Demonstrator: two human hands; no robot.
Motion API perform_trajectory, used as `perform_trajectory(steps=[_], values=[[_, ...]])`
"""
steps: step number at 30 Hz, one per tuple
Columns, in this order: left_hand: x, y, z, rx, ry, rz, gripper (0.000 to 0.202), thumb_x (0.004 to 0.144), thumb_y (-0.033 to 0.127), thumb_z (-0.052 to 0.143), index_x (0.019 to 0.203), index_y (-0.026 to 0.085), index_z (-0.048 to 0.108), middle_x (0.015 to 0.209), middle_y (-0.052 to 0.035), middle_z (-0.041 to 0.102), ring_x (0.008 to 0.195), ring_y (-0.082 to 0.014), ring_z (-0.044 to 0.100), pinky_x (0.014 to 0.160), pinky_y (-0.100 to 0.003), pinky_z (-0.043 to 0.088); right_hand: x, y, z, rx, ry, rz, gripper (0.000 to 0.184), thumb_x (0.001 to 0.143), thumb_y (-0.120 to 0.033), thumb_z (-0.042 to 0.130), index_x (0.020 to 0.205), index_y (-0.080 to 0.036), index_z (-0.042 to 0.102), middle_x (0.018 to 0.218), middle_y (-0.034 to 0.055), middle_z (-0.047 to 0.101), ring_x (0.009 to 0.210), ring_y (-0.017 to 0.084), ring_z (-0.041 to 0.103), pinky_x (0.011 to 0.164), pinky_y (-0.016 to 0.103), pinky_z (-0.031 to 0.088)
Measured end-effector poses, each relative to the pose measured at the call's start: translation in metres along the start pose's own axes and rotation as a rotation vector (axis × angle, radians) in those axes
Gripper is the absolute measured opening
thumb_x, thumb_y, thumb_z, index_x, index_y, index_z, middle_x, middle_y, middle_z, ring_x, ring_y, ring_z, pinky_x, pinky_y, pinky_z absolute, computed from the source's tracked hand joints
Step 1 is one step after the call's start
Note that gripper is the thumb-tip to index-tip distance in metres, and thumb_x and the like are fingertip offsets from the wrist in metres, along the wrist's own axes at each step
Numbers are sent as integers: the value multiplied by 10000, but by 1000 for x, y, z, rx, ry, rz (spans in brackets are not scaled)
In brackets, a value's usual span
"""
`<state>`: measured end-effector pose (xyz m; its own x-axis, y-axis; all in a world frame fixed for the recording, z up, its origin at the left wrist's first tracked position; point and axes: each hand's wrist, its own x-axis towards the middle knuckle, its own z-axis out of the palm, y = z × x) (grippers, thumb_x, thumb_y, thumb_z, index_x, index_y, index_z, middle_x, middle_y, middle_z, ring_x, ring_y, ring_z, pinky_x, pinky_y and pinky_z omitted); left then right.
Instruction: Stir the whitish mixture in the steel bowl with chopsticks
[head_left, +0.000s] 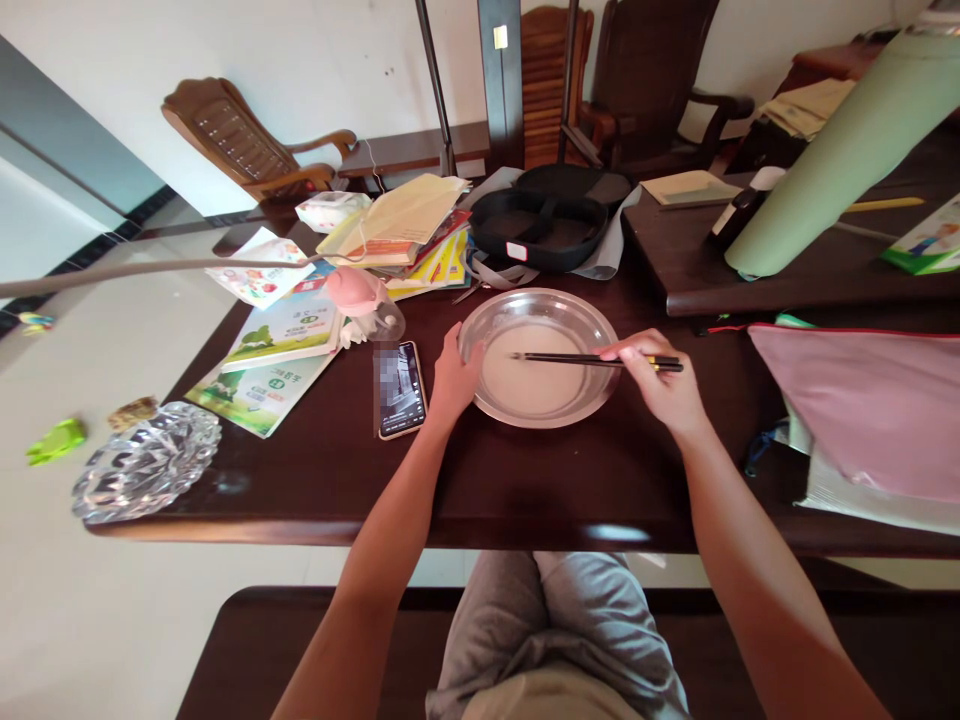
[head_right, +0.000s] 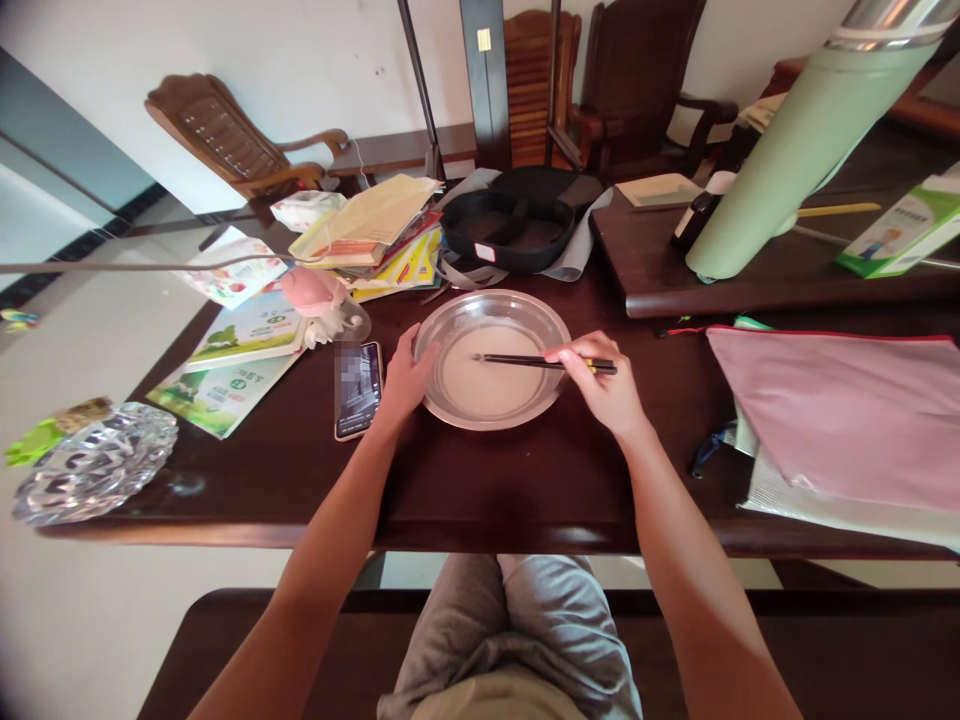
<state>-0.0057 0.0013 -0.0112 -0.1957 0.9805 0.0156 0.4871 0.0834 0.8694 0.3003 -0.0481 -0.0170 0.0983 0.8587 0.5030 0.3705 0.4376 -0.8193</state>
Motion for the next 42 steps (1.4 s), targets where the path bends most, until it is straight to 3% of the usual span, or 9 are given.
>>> perform_trajectory(steps=[5,8,13,20,23,28,31,36,42], values=[[0,0,0,11,-4,0,651,1017,352,754,1629,164,639,1554,-218,791,1395,-388,776,1278,-554,555,4,6,-14,128,258,53,649,1001,-846,728,658,-294,748,675,45,790,705,293,813,832,498,693],[0,1,0,18,-9,-7,658,1022,355,747,1639,158,631,1588,-221,774,1435,-392,757,1299,-554,539,2,4,-12,149,137,61,639,1010,-830,729,646,-305,747,665,45,783,715,297,823,817,493,704],[0,0,0,4,-5,0,646,1022,349,748,1635,176,638,1623,-203,757,1521,-378,713,1326,-518,519,-2,-2,2,41,-79,3,582,1033,-823,713,791,-312,849,892,61,895,952,309,847,981,523,670],[-2,4,-2,21,-24,-17,672,1033,359,738,1657,144,614,1571,-227,780,1456,-397,743,1311,-559,526,3,7,-13,95,246,43,620,1028,-832,709,699,-312,783,732,43,818,775,297,821,883,512,684],[-2,3,-2,19,-19,-13,668,1024,358,744,1646,148,623,1577,-227,776,1451,-399,746,1302,-557,536,1,5,-12,157,160,45,617,1041,-800,715,670,-308,763,686,40,788,710,285,811,806,485,688],[0,-1,0,-10,1,5,644,1011,365,756,1626,206,648,1590,-185,782,1495,-385,725,1324,-551,521,-2,0,2,40,-70,-14,572,1046,-811,707,786,-322,848,884,58,893,929,309,840,974,528,658],[1,-1,0,-4,-4,0,650,1011,371,758,1626,190,646,1579,-200,783,1492,-391,729,1317,-547,528,0,1,-1,-7,29,-18,565,1043,-818,705,812,-325,859,883,57,895,962,318,834,1007,544,643],[0,0,-1,13,-16,3,654,1023,361,749,1638,171,635,1571,-219,785,1404,-394,775,1296,-577,542,4,4,-14,157,268,49,627,1009,-821,746,666,-296,776,679,40,796,716,299,812,844,503,681],[1,-3,0,-8,0,9,634,1020,360,766,1624,200,656,1603,-195,773,1495,-377,731,1327,-531,519,-1,-2,-3,81,-66,38,589,1014,-838,731,768,-316,849,839,63,882,880,309,845,920,506,666]])
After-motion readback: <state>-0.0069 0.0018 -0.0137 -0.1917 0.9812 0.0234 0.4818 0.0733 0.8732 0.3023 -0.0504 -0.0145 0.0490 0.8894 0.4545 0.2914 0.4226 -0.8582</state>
